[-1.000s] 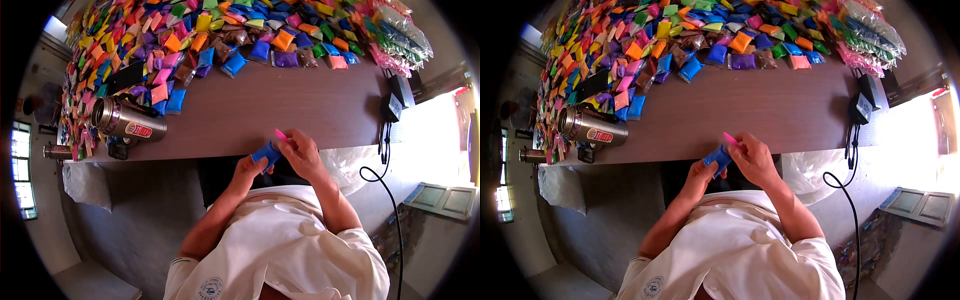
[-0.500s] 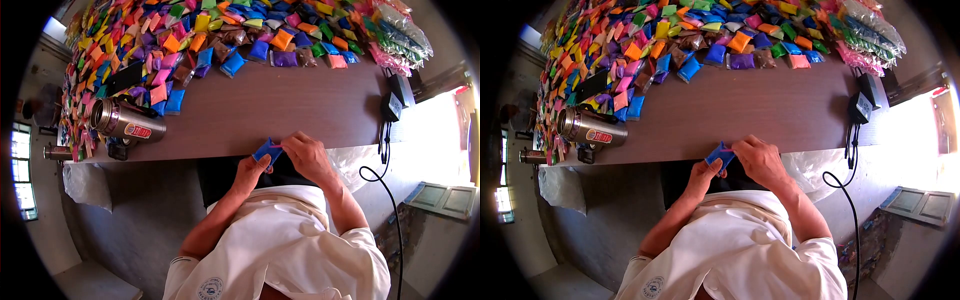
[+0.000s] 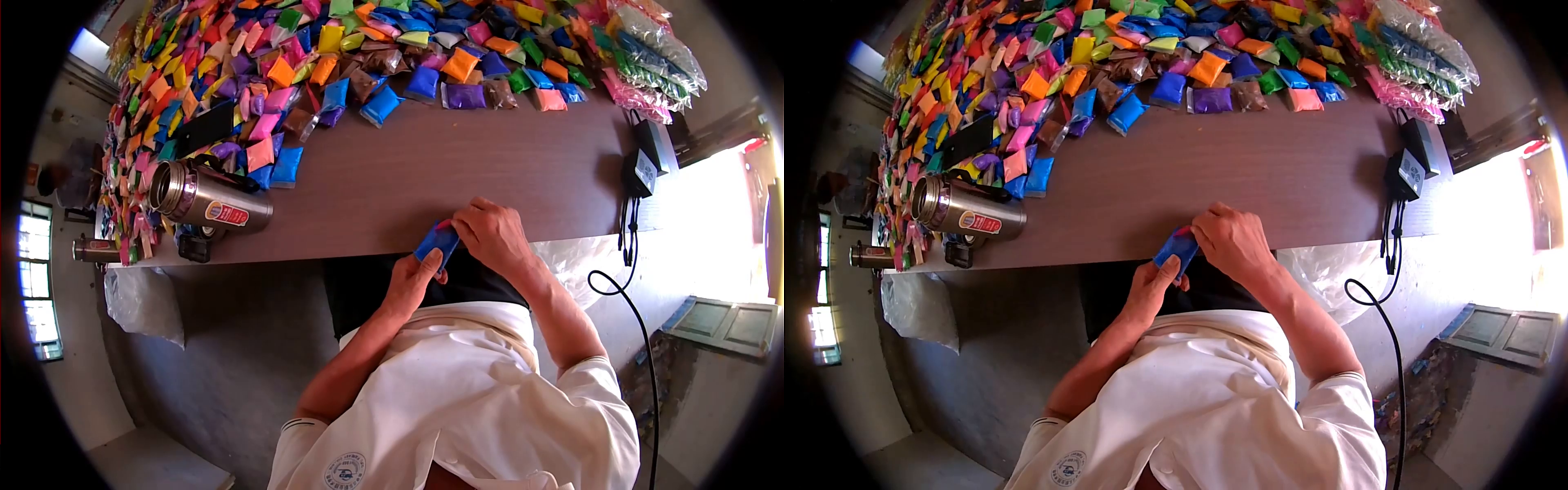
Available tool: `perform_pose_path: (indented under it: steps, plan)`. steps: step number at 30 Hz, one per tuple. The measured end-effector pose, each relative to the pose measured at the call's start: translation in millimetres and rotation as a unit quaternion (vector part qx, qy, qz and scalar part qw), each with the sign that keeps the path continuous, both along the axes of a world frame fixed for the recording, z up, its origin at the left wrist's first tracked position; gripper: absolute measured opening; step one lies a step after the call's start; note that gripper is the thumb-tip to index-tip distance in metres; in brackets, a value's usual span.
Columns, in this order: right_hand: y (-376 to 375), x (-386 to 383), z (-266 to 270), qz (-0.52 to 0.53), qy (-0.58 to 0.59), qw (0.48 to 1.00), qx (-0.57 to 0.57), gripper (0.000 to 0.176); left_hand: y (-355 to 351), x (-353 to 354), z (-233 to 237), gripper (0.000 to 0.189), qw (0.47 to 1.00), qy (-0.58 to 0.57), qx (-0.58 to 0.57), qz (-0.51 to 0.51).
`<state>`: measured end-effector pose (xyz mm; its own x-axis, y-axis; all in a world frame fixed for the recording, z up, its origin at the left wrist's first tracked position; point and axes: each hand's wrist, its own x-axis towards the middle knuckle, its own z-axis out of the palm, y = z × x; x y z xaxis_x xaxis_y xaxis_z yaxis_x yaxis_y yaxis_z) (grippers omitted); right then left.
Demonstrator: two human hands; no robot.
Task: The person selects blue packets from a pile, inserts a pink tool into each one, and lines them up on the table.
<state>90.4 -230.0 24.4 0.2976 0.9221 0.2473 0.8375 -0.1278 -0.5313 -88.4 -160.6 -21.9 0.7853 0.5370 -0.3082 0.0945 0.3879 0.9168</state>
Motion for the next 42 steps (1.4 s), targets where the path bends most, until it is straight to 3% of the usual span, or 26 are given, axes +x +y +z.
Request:
perform_pose_path:
  steps: [5, 7, 10, 14, 19, 26, 32, 34, 42]
  plan:
    - [7.6, 3.1, 0.2, -0.033, 0.008, 0.999, 0.027, 0.009, 1.0, -3.4, -4.1, 0.053, 0.999, 0.015, 0.040, -0.020]
    - [2.2, 2.5, 7.4, 0.012, 0.097, 0.993, 0.060, 0.008, 2.6, -4.9, -7.8, 0.053, 0.999, 0.015, 0.038, -0.020]
    - [-8.6, -1.9, 17.1, 0.023, 0.125, 0.990, 0.055, 0.008, 1.1, -5.4, -7.5, 0.053, 0.999, 0.014, 0.031, -0.024]
    - [-11.8, 1.9, 4.9, 0.061, 0.087, 0.993, 0.050, 0.009, -0.1, -2.4, -3.9, 0.053, 1.000, 0.007, 0.016, -0.016]
    - [0.9, 0.9, 7.3, 0.014, 0.043, 0.998, -0.035, 0.012, 0.1, -2.0, -4.6, 0.055, 0.999, 0.007, 0.030, -0.011]
    - [8.0, 6.5, 2.6, -0.037, 0.017, 0.999, -0.012, 0.010, -0.9, -4.1, -7.6, 0.055, 0.998, 0.026, 0.058, -0.019]
    - [-6.2, -4.8, 18.9, -0.008, 0.130, 0.991, 0.009, 0.005, 0.3, -7.6, -19.7, 0.056, 0.997, 0.020, 0.066, -0.032]
    - [-9.5, -7.9, 15.9, 0.021, 0.046, 0.997, 0.051, 0.006, -0.7, -6.3, -18.3, 0.054, 0.997, 0.015, 0.071, -0.030]
    - [7.0, -3.6, 12.3, -0.003, -0.008, 0.999, -0.031, 0.013, -2.4, -2.6, -13.6, 0.053, 0.997, 0.015, 0.075, -0.013]
